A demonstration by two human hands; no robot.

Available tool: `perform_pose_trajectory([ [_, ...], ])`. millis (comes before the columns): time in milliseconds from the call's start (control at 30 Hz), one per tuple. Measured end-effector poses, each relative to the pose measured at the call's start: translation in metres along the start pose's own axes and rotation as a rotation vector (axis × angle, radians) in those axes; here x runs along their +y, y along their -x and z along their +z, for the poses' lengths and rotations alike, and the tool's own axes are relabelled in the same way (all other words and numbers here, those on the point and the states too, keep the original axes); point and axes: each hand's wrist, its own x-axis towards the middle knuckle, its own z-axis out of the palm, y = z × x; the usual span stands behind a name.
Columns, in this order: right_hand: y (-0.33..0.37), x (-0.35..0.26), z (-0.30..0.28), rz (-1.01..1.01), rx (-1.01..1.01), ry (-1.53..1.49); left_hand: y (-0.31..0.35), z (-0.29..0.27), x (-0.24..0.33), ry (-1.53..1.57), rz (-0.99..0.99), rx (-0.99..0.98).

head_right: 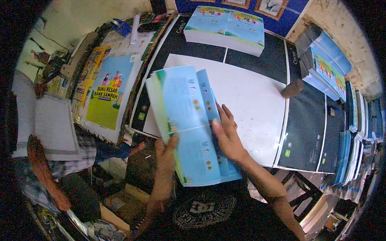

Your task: The person folds printed paper sheets along the crease by hand, aligns the folded edges, and fans them out across the table.

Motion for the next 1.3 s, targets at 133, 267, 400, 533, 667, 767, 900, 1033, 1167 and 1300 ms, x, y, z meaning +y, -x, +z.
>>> perform_pose_trajectory([
  [133,-0.004,-0.023,0.001,-0.027,-0.136,0.396,-0.001,0.017,-0.003,0.156,-0.085,0.015],
  [267,-0.006,-0.025,-0.002,-0.01,-0.138,0.276,-0.003,0.015,-0.004,0.258,-0.251,0.06],
  [400,-0.004,-0.02,0.0,-0.012,-0.12,0.199,-0.006,0.01,-0.008,0.39,-0.272,0.054],
  [533,-0.005,-0.026,-0.001,0.021,-0.13,0.183,-0.004,0.006,-0.004,0.177,-0.213,0.088],
  [667,-0.003,-0.016,-0.022,-0.021,-0.114,0.41,-0.001,-0.02,0.012,-0.02,-0.214,0.208],
  [767,0.0,-0.004,-0.021,-0.148,0.088,0.864,0.012,-0.017,0.045,0.383,-0.094,0.304],
  [900,0.0,-0.013,-0.007,-0.343,-0.062,1.127,0.011,-0.031,0.008,0.19,-0.147,0.147],
  [1033,-0.009,-0.02,-0.002,0.096,-0.068,-0.072,-0.006,-0.007,-0.02,0.354,-0.226,0.005],
  [1167,-0.008,-0.031,-0.005,-0.041,-0.156,0.369,-0.009,0.007,-0.005,0.512,-0.273,-0.124],
  [1300,-0.008,-0.037,-0.002,-0.013,-0.154,0.312,-0.01,0.004,-0.012,0.537,-0.268,-0.085],
])
